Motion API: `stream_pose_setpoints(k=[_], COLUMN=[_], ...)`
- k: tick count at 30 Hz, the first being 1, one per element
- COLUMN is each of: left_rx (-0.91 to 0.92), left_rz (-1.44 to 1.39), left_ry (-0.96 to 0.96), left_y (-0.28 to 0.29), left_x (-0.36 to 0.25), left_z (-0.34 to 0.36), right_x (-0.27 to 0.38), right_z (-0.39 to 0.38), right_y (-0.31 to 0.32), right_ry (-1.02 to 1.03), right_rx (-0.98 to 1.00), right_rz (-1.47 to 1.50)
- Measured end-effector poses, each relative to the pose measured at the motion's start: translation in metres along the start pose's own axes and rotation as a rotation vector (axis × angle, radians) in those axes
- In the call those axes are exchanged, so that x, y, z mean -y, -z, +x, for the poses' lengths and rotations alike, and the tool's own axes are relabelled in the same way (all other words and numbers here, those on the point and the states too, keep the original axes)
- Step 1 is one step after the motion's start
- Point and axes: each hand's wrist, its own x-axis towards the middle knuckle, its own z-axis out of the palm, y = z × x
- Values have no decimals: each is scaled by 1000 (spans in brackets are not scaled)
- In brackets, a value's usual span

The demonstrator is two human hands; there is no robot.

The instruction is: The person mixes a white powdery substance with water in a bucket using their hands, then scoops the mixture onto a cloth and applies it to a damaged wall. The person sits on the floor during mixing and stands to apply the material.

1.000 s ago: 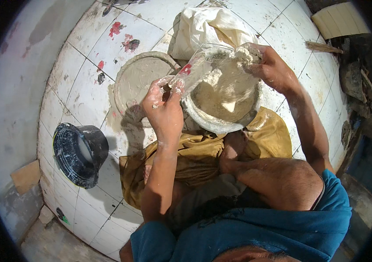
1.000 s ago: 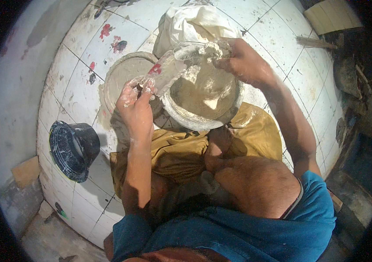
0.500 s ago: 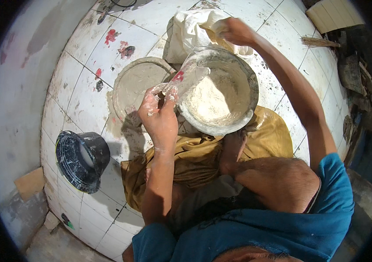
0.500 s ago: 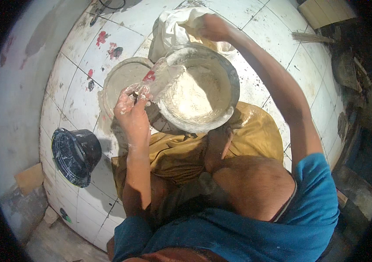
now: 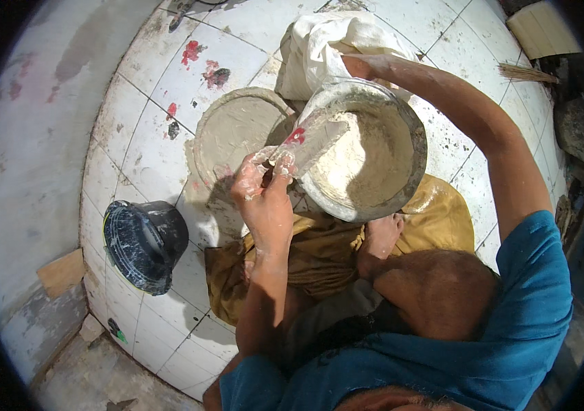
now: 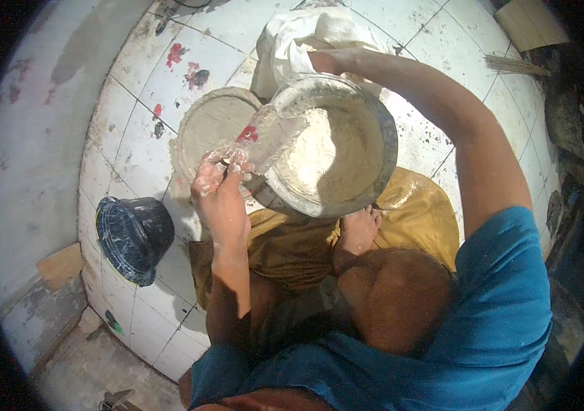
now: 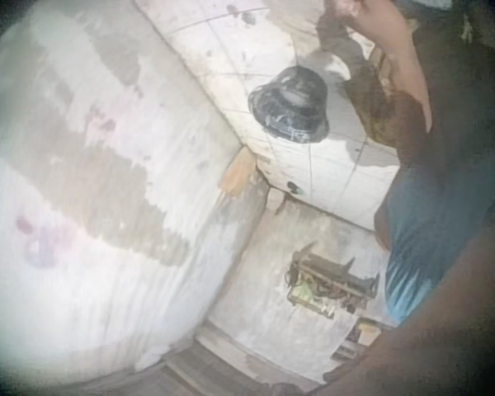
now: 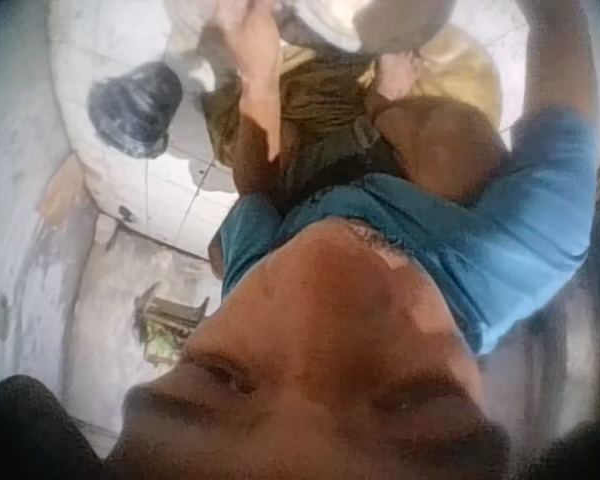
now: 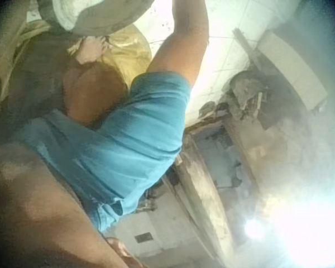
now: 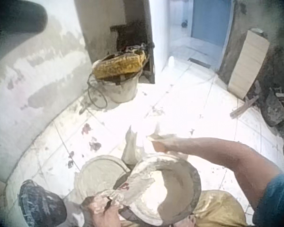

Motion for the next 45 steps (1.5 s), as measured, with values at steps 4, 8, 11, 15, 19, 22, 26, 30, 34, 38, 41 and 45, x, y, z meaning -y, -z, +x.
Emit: stream_pose_setpoints(k=[4,8,11,15,19,22,26,30,34,38,41,45], left_rx=[14,30,40,71,79,74,76,79,137,68,73,82], left_rz=[11,-30,-60,-98,-143,-163,-151,-128,-160,-164,-165,-184], left_ry=[-5,-8,-3,5,-22,-23,-12,-17,23,-24,-21,-11], left_y=[-3,-4,-5,-5,-6,-6,-5,-5,-17,1,0,0], left_x=[2,1,2,4,4,4,5,3,3,6,6,3], left_z=[1,0,1,0,0,-1,-2,-2,3,4,5,6], right_x=[-7,-10,-10,-10,-11,-14,-23,-52,-97,8,74,134], right_z=[-26,-45,-58,-69,-76,-75,-74,-65,-105,-88,-113,-132], right_y=[-7,-15,-21,-27,-31,-38,-44,-55,-42,20,63,68], right_ry=[78,193,272,371,459,527,622,739,251,-626,-462,-341], right_rx=[-8,-45,-78,-124,-160,-184,-225,-303,-323,-536,-745,-768], right_rz=[16,16,9,-13,-28,-26,-11,73,635,1421,1468,1137])
